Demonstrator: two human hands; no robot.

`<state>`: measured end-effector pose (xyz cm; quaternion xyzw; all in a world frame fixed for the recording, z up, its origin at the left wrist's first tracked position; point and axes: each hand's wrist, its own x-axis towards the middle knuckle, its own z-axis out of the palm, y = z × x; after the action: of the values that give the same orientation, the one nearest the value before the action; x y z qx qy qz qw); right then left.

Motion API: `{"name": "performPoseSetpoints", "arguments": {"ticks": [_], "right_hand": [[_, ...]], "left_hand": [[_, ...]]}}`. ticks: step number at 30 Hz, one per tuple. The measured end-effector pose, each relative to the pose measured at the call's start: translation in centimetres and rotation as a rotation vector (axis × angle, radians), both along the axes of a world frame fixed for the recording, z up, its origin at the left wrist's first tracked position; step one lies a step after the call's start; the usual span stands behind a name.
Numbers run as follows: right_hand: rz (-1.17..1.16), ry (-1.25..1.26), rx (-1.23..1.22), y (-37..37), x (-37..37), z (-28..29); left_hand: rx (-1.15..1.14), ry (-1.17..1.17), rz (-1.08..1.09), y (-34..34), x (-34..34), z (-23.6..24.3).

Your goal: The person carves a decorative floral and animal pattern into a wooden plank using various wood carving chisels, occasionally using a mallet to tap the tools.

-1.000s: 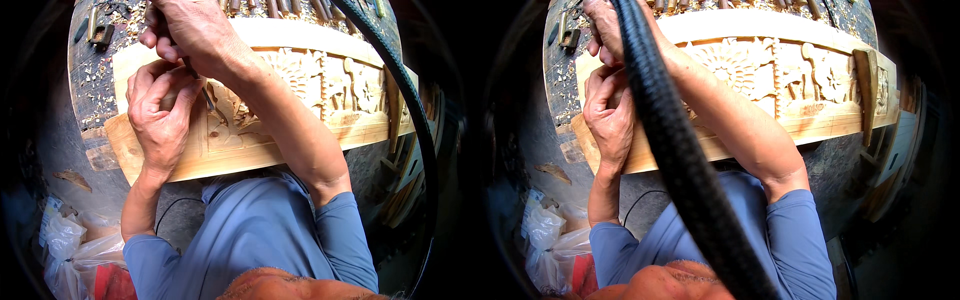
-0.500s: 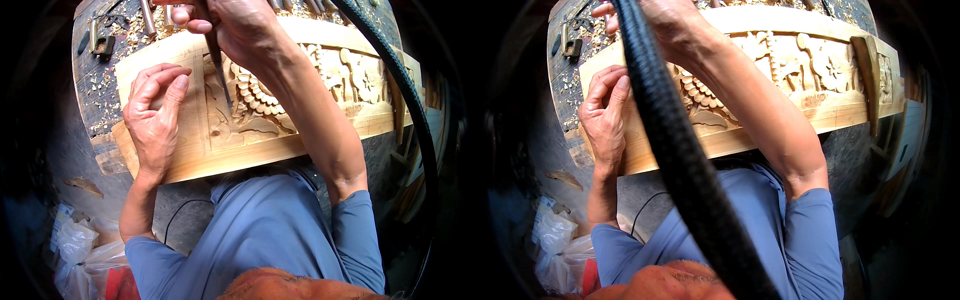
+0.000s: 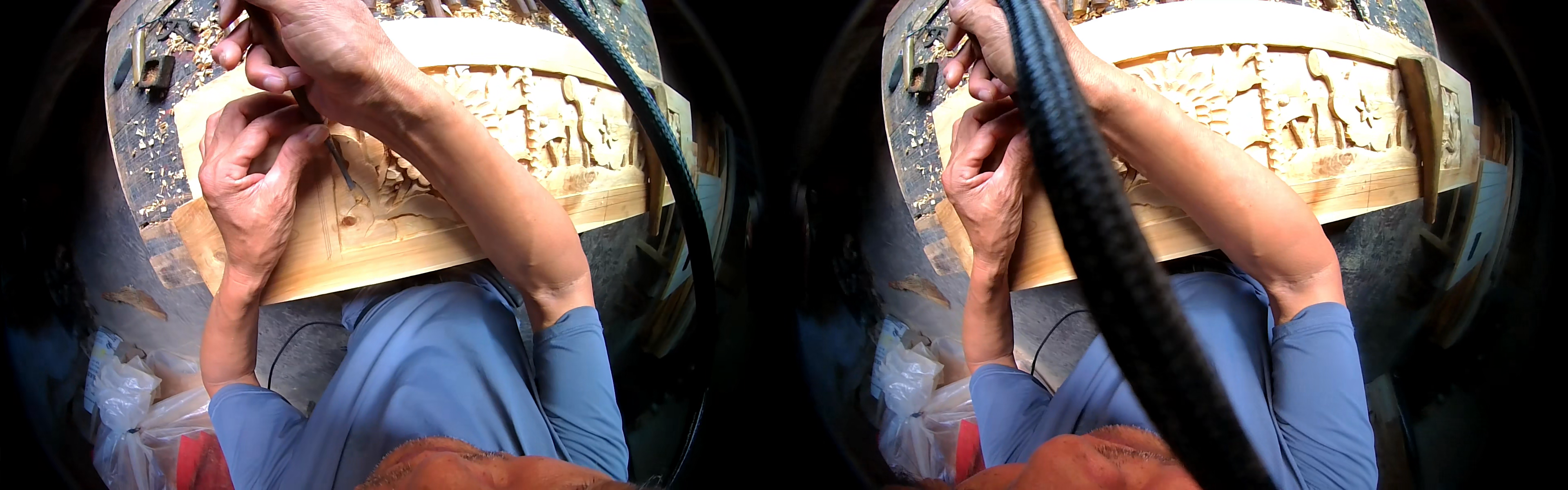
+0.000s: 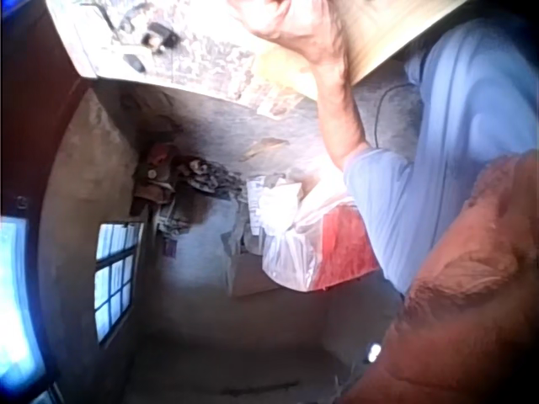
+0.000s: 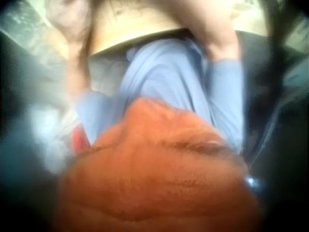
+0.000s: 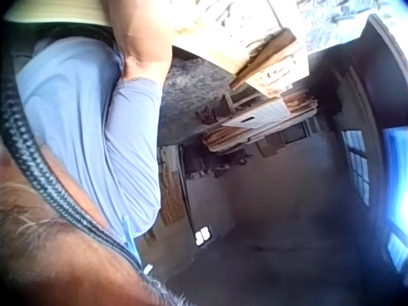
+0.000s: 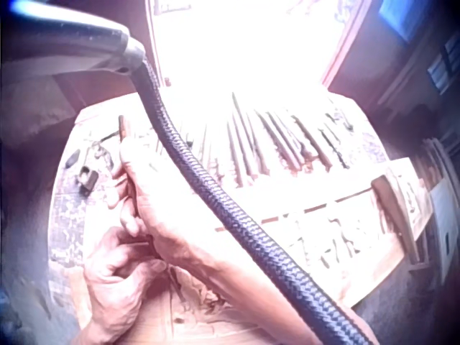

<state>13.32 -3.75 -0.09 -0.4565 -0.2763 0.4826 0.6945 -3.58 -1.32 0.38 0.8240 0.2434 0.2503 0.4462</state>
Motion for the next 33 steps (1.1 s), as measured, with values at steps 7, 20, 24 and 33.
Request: {"name": "performPoseSetpoints", "arguments": {"ticks": [7, 20, 24, 33], "right_hand": [[-0.001, -0.006, -0.002, 0.0, -0.3, -0.1], [-0.023, -0.007, -0.006, -0.5, -0.4, -0.5], [-0.025, -0.002, -0.005, -0.5, -0.4, -0.5], [-0.055, 0.012, -0.023, -1.2, -0.6, -0.8]], "left_hand": [[-0.002, 0.022, -0.002, 0.1, -0.2, 0.2], [0.054, 0.057, -0.024, 0.1, -0.1, 0.2], [0.021, 0.045, -0.018, 0.1, -0.3, 0.0], [0.088, 0.07, -0.063, 0.1, -0.2, 0.2]]}}
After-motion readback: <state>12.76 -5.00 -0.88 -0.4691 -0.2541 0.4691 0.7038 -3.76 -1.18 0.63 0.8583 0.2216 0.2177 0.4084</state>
